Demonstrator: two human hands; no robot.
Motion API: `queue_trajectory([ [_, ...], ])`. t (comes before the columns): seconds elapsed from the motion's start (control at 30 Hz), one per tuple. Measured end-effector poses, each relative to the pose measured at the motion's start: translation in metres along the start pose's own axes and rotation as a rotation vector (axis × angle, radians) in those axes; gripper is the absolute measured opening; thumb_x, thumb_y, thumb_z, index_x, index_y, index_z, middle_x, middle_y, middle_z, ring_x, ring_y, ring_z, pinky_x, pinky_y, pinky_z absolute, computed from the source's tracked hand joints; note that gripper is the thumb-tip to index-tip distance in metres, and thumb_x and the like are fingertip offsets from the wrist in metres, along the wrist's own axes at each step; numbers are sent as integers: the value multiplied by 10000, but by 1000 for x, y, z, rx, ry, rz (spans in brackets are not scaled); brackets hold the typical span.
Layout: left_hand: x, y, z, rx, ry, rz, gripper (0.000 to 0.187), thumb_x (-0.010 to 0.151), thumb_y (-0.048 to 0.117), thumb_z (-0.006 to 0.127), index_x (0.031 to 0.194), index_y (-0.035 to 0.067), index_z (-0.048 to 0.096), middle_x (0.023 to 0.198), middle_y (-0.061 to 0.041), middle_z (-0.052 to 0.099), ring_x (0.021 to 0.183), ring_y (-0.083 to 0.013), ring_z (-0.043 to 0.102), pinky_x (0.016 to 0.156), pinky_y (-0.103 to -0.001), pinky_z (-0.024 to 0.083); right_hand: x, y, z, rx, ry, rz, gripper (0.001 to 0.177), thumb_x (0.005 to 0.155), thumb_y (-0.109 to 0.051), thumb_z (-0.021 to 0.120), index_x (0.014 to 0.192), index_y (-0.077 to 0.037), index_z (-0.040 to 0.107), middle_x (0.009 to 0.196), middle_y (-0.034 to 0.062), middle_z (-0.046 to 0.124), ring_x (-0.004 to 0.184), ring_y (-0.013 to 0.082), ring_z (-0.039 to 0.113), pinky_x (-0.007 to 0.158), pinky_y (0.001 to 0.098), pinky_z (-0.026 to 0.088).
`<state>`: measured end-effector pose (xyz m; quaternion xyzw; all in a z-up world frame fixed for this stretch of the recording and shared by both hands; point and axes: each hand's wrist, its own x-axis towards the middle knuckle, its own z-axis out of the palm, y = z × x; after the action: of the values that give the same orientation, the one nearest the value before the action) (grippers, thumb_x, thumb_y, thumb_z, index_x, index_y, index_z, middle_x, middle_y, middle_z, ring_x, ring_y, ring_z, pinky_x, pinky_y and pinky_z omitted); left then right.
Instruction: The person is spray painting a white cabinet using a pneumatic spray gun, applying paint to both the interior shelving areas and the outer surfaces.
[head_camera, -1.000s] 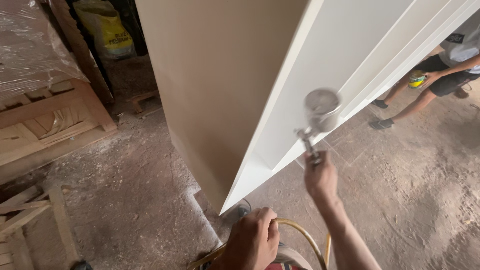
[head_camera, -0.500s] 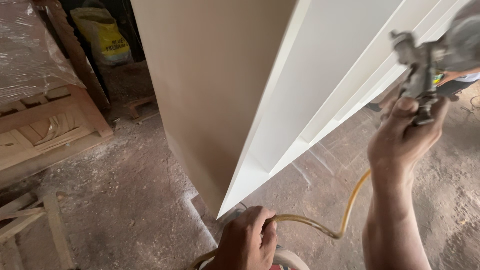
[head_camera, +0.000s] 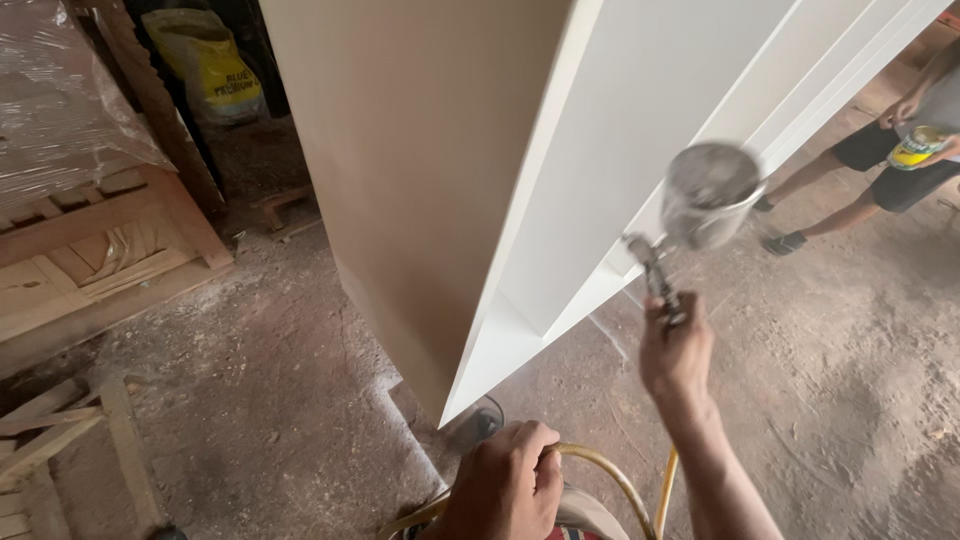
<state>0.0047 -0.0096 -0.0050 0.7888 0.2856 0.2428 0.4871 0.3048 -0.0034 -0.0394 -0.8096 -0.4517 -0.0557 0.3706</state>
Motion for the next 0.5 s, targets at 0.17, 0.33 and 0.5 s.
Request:
queue_trajectory([
  [0.17,7,-4,9,38,-79,-83,168,929,131,664,1009,-14,641,914,-230,714,879,-385,747,792,-495,580,-45,32,36,-104,-234,113,407,1063,-406,440,1019,-16,549,706,119,633,529,211,559,466,396,494],
  [0.33,8,-12,23,71,-56,-110,139,917,130,661,982,9,644,965,-222,725,897,-399,737,810,-506,566,-76,45,60,-279,-446,223,510,1047,-516,516,1012,-10,571,822,232,713,709,332,658,597,454,496],
  [0.5,9,-19,24,52,-53,-40,132,919,115,663,974,-2,641,935,-231,725,893,-394,741,806,-492,575,-63,39,31,-230,-372,300,447,1057,-462,467,1081,-23,545,744,159,697,569,248,616,505,413,494],
])
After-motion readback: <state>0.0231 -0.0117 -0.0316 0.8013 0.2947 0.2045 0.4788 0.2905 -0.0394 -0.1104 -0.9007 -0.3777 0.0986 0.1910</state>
